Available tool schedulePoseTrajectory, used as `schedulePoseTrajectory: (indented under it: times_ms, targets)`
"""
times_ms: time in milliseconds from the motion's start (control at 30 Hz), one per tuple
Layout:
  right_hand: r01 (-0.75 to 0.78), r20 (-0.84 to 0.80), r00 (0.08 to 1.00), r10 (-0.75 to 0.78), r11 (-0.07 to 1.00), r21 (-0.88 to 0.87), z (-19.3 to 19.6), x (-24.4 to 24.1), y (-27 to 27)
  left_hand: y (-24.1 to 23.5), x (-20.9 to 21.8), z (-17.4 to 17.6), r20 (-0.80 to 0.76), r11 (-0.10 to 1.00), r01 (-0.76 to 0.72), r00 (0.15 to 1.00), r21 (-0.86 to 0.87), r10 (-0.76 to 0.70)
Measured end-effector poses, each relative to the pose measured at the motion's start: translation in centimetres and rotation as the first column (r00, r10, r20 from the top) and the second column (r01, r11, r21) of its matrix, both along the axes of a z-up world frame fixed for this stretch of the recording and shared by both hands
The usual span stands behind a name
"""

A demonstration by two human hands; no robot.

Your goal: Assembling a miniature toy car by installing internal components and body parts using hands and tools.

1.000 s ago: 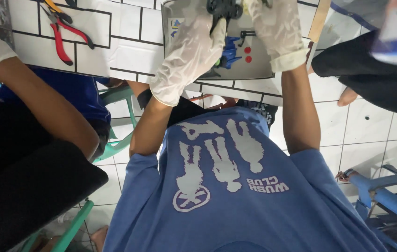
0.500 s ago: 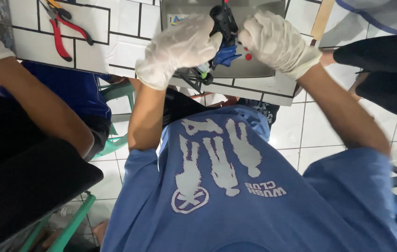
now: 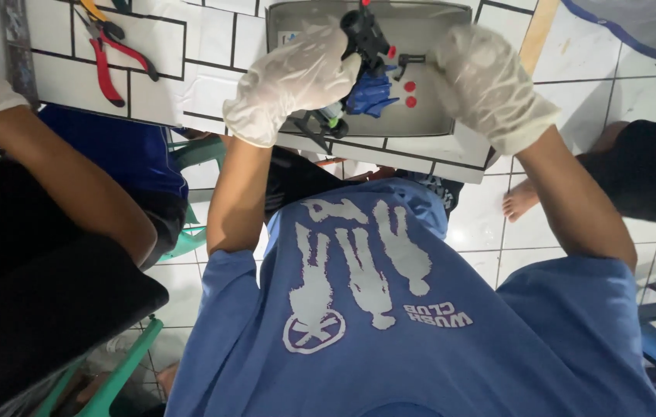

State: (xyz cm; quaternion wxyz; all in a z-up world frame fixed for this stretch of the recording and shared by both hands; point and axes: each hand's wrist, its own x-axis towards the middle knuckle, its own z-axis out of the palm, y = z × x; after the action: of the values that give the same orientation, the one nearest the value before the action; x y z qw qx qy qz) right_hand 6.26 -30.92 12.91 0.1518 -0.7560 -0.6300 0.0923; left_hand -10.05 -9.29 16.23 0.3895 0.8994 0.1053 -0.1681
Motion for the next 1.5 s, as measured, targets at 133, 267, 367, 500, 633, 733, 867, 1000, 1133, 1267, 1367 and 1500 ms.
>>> schedulePoseTrajectory:
  times_ms: [133, 267, 367, 500, 633, 733, 867, 1000, 1133, 1267, 1367, 1500]
  targets:
    - [0.218, -0.071, 0.966, -0.248, 0.932, -0.290, 0.6, -1.4, 0.1, -0.5, -0.2, -1.6, -0.045, 0.998, -0.025, 0.999, 0.060, 0.028]
    - [0.110, -0.204, 0.973, -0.110, 0.994, -0.012, -0.1, -1.6, 0.8, -0.7, -0.3, -3.6, 0.117, 0.990, 0.120, 0.985, 0.081, -0.129]
    - [0.049, -0.425, 0.903, 0.062, 0.968, 0.246, -1.5, -1.5, 1.3, -0.3, -0.8, -6.7, 0.363, 0.722, 0.202, 0.756, 0.662, -0.545]
    - [0.015, -0.335, 0.940, 0.071, 0.969, 0.246, -1.5, -2.0, 0.9, -0.6, -1.5, -7.6, 0.373, 0.864, 0.126, 0.864, 0.488, -0.337]
    - [0.111, -0.343, 0.939, -0.013, 0.957, 0.266, -1.2, -2.5, 1.2, -1.3, -2.1, -6.4, 0.027, 0.302, 0.253, 0.725, 0.919, -0.688]
    - [0.114, -0.389, 0.921, -0.030, 0.975, 0.193, -1.0, -2.3, 1.2, -1.1, -1.6, -7.2, 0.312, 0.844, 0.191, 0.869, 0.501, -0.383]
    - [0.283, -0.502, 0.843, -0.194, 0.953, 0.107, 2.0, -2.7, 1.7, -1.7, -1.7, -6.1, 0.390, 0.688, 0.083, 0.773, 0.721, -0.501]
    - [0.275, -0.453, 0.880, -0.141, 0.929, 0.246, 2.7, -2.4, 3.0, -3.6, -0.8, -2.3, 0.310, 0.956, 0.063, 0.938, 0.287, -0.156]
    - [0.240, -0.555, 0.830, -0.054, 0.933, 0.268, 3.8, -2.7, 4.0, -5.0, -0.2, -1.7, 0.174, 0.935, 0.147, 0.962, 0.322, -0.211]
    - [0.246, -0.540, 0.839, -0.066, 0.932, 0.268, 3.1, -2.3, 3.6, -5.5, 0.4, -1.2, 0.076, 0.923, 0.202, 0.968, 0.329, -0.239]
    - [0.128, -0.313, 0.950, -0.012, 0.927, 0.353, 2.2, -1.8, 3.4, -5.4, 0.8, -0.8, -0.035, 0.908, 0.261, 0.964, 0.328, -0.265]
    - [-0.113, 0.357, 0.934, -0.003, 0.946, 0.304, 0.6, -0.4, 2.9, -5.2, 1.5, -0.4, -0.198, 0.886, 0.346, 0.934, 0.308, -0.296]
